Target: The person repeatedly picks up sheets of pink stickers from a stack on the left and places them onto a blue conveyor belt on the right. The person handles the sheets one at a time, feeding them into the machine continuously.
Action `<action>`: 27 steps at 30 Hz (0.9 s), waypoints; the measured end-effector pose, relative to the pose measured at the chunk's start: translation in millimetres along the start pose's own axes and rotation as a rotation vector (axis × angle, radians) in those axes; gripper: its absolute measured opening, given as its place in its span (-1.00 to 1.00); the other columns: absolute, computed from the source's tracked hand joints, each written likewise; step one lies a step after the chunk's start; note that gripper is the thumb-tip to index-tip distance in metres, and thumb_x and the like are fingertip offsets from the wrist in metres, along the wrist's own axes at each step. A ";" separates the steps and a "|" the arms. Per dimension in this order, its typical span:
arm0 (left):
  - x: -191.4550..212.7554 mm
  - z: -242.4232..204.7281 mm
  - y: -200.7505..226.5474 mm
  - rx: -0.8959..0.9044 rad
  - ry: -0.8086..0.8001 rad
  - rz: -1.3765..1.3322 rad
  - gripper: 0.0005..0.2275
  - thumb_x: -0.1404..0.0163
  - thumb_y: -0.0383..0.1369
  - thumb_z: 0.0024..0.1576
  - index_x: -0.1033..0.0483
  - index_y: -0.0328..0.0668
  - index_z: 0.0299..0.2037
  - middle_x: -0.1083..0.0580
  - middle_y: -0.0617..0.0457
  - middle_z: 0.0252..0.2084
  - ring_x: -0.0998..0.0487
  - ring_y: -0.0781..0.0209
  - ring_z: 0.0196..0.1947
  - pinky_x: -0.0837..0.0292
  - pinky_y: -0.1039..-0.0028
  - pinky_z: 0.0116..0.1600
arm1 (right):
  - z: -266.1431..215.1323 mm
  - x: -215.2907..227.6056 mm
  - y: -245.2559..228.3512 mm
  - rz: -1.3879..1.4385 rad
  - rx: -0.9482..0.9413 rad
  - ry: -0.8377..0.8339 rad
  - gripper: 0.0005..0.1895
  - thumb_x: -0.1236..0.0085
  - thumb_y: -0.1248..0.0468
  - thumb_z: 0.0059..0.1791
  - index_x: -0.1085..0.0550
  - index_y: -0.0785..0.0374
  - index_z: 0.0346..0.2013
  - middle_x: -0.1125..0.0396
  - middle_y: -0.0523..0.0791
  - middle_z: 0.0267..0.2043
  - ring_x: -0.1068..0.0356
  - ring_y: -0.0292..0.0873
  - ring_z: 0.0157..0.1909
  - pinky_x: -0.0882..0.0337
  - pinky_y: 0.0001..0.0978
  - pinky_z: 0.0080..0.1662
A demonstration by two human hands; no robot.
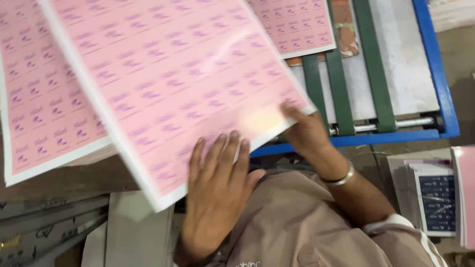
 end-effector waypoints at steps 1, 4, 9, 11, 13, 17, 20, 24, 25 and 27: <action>10.6 -5.4 -11.1 0.022 0.038 0.029 -0.50 -0.13 -0.13 0.20 -0.38 -0.36 0.21 -0.44 -0.20 0.23 -0.40 -0.11 0.28 -0.18 -0.08 0.42 | 7.9 23.8 -6.6 -0.068 0.022 0.089 -0.54 -0.09 0.40 0.05 -0.34 0.45 0.25 -0.41 0.01 0.12 -0.45 -0.07 0.12 -0.50 -0.21 0.13; 30.4 -14.2 -56.2 0.110 0.128 0.137 -0.50 -0.13 -0.14 0.26 -0.40 -0.42 0.24 -0.44 -0.22 0.24 -0.40 -0.11 0.30 -0.23 -0.02 0.41 | 24.1 100.1 -25.0 -0.112 0.137 0.321 -0.60 -0.06 0.46 0.05 -0.36 0.48 0.19 -0.43 0.04 0.11 -0.53 -0.09 0.10 -0.60 -0.29 0.16; 22.1 -12.1 -147.2 0.308 0.138 0.322 -0.62 -0.14 -0.39 0.25 -0.48 -0.37 0.26 -0.50 -0.17 0.26 -0.45 -0.04 0.34 -0.30 0.15 0.44 | 22.5 213.0 -40.9 -0.124 0.293 0.628 -0.67 -0.10 0.50 0.06 -0.23 0.35 0.06 -0.38 0.00 0.00 -0.50 -0.08 -0.03 -0.64 -0.17 0.01; 20.9 -17.4 -159.3 0.317 0.169 0.327 -0.66 -0.15 -0.48 0.25 -0.53 -0.30 0.23 -0.53 -0.09 0.23 -0.50 0.02 0.30 -0.36 0.23 0.41 | 3.1 245.5 -40.4 -0.091 0.331 0.699 -0.57 -0.08 0.50 -0.01 -0.19 0.22 0.09 -0.38 -0.06 0.02 -0.53 -0.15 -0.01 -0.67 -0.27 0.02; 22.2 -20.0 -164.7 0.293 0.215 0.329 -0.71 -0.16 -0.52 0.27 -0.57 -0.24 0.20 -0.56 -0.02 0.18 -0.54 0.08 0.25 -0.44 0.30 0.36 | -10.9 258.5 -36.1 -0.202 0.346 0.637 -0.65 -0.07 0.50 0.06 -0.29 0.37 0.13 -0.39 -0.05 0.05 -0.50 -0.17 0.01 -0.61 -0.32 0.03; 23.5 -23.0 -171.7 0.309 0.250 0.299 -0.72 -0.23 -0.49 0.18 -0.62 -0.20 0.10 -0.59 0.02 0.07 -0.60 0.11 0.10 -0.49 0.31 0.20 | -64.9 268.6 -11.8 -0.343 0.359 0.577 -0.74 -0.09 0.50 0.14 -0.41 0.47 0.13 -0.42 -0.05 0.06 -0.45 -0.20 0.03 -0.51 -0.40 0.06; 21.0 -27.3 -173.6 0.303 0.283 0.305 -0.75 -0.25 -0.48 0.18 -0.62 -0.15 0.06 -0.59 0.07 0.04 -0.60 0.13 0.09 -0.48 0.30 0.19 | -96.8 264.4 3.2 -0.409 0.381 0.578 -0.75 -0.11 0.48 0.13 -0.45 0.48 0.12 -0.43 -0.06 0.06 -0.43 -0.22 0.04 -0.49 -0.43 0.10; 17.8 -30.9 -177.2 0.299 0.336 0.299 -0.73 -0.26 -0.48 0.18 -0.62 -0.10 0.08 -0.59 0.10 0.00 -0.60 0.17 0.07 -0.48 0.31 0.17 | -98.6 247.8 5.6 -0.491 0.400 0.557 -0.73 -0.14 0.44 0.12 -0.43 0.45 0.12 -0.41 -0.08 0.03 -0.40 -0.28 0.00 -0.45 -0.47 0.08; 17.1 -30.9 -178.0 0.294 0.344 0.297 -0.73 -0.25 -0.48 0.18 -0.62 -0.10 0.08 -0.59 0.10 0.00 -0.60 0.17 0.07 -0.48 0.31 0.17 | -94.4 243.0 4.7 -0.510 0.403 0.544 -0.74 -0.14 0.43 0.13 -0.43 0.45 0.11 -0.40 -0.09 0.01 -0.39 -0.29 -0.02 -0.44 -0.47 0.06; 14.2 -32.0 -180.7 0.308 0.336 0.294 -0.77 -0.26 -0.48 0.20 -0.63 -0.11 0.04 -0.60 0.11 -0.04 -0.60 0.20 0.00 -0.47 0.34 0.08 | -82.1 232.8 0.6 -0.541 0.435 0.500 -0.76 -0.14 0.40 0.17 -0.42 0.47 0.10 -0.39 -0.09 0.02 -0.36 -0.30 -0.01 -0.41 -0.48 0.06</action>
Point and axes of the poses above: each hand's wrist, its own z-axis towards the middle knuckle, its own x-axis out of the back of the hand, y = z × x, the point moved 9 cm from there along z, towards the middle knuckle
